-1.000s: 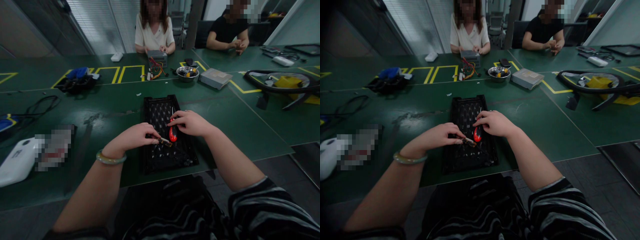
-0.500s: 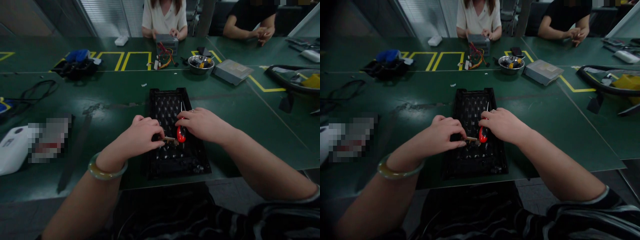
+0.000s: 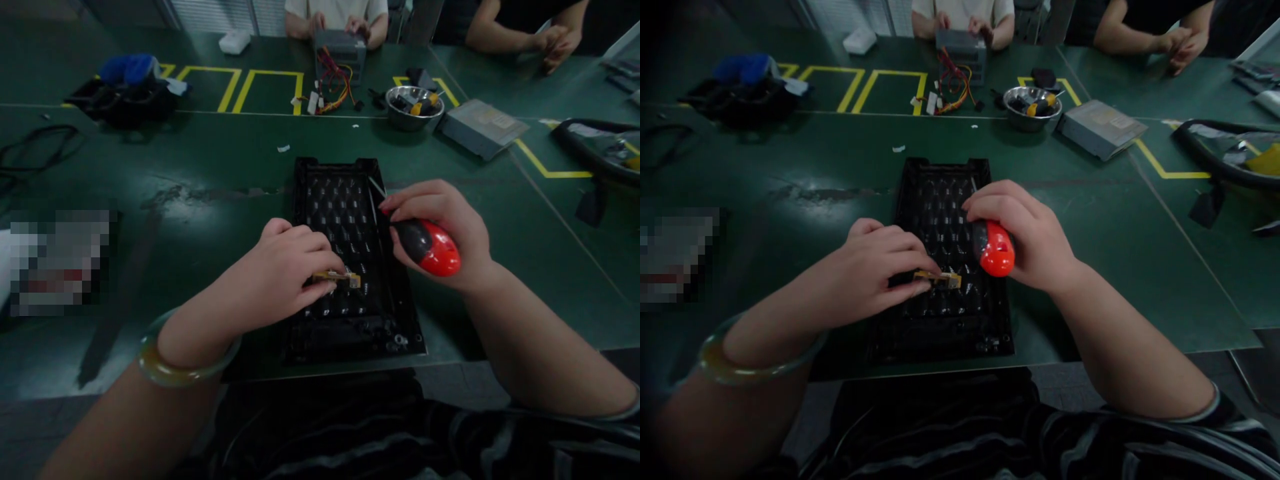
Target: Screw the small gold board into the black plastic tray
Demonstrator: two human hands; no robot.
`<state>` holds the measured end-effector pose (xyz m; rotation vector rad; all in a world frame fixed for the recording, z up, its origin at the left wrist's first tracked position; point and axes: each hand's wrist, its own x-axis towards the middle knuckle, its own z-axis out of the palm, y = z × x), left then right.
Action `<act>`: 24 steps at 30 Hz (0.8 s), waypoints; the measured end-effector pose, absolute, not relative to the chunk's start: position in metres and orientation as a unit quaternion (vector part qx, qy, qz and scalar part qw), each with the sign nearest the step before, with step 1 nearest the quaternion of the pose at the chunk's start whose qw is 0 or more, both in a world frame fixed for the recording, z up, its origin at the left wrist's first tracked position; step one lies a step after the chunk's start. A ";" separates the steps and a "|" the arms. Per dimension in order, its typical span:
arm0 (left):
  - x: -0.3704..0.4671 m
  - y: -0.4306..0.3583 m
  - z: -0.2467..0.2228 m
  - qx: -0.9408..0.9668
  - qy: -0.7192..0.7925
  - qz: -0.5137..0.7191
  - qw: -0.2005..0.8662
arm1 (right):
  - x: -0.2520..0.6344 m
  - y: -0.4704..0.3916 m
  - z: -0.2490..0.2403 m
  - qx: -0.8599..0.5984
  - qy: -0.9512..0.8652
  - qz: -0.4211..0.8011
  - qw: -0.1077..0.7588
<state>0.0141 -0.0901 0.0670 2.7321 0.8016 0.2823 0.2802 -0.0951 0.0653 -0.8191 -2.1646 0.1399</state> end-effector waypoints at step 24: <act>0.049 -0.119 0.061 0.975 0.167 0.078 0.127 | 0.273 -0.096 0.051 -0.314 -0.838 0.113 0.432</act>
